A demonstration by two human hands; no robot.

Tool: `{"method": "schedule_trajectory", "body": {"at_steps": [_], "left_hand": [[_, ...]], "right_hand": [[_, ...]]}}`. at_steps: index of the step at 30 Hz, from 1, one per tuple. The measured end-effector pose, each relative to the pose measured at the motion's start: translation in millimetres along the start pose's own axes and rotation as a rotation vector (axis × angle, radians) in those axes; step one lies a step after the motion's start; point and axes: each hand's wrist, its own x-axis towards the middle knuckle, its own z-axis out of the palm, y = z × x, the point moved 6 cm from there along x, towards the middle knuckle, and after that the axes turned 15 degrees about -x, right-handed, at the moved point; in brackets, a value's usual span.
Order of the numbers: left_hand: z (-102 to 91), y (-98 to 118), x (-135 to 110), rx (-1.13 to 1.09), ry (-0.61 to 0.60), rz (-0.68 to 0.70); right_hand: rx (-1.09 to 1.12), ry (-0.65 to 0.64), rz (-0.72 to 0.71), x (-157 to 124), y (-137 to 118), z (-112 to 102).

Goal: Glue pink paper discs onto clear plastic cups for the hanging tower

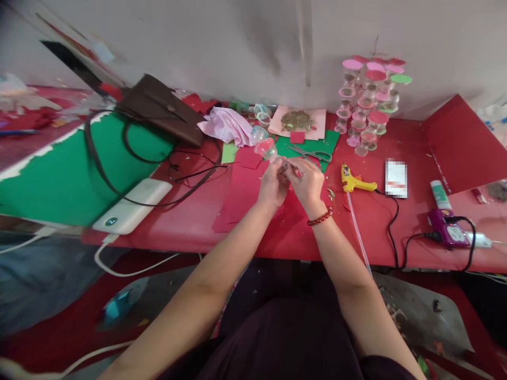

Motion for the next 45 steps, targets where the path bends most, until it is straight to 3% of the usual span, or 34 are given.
{"method": "schedule_trajectory", "body": {"at_steps": [3,6,21,28,34,45], "left_hand": [[2.2,0,-3,0.045,-0.048,0.077],[0.7,-2,-6,0.045,-0.047,0.112],[2.8,-4,-10,-0.009,0.046,0.024],[-4.7,0,-1,-0.054,0.053,0.041],[-4.2,0,-1,-0.050,0.069,0.024],[-2.0,-8,-7,-0.075,0.026,0.018]], "right_hand": [[-0.125,0.000,0.039,-2,2,1],[-0.115,0.013,0.093,-4,4,4],[0.155,0.042,0.231,-6,6,5],[0.202,-0.052,0.153,-3,4,12],[0.155,-0.014,0.065,2,3,7],[0.058,0.038,0.134,-3,5,10]]}}
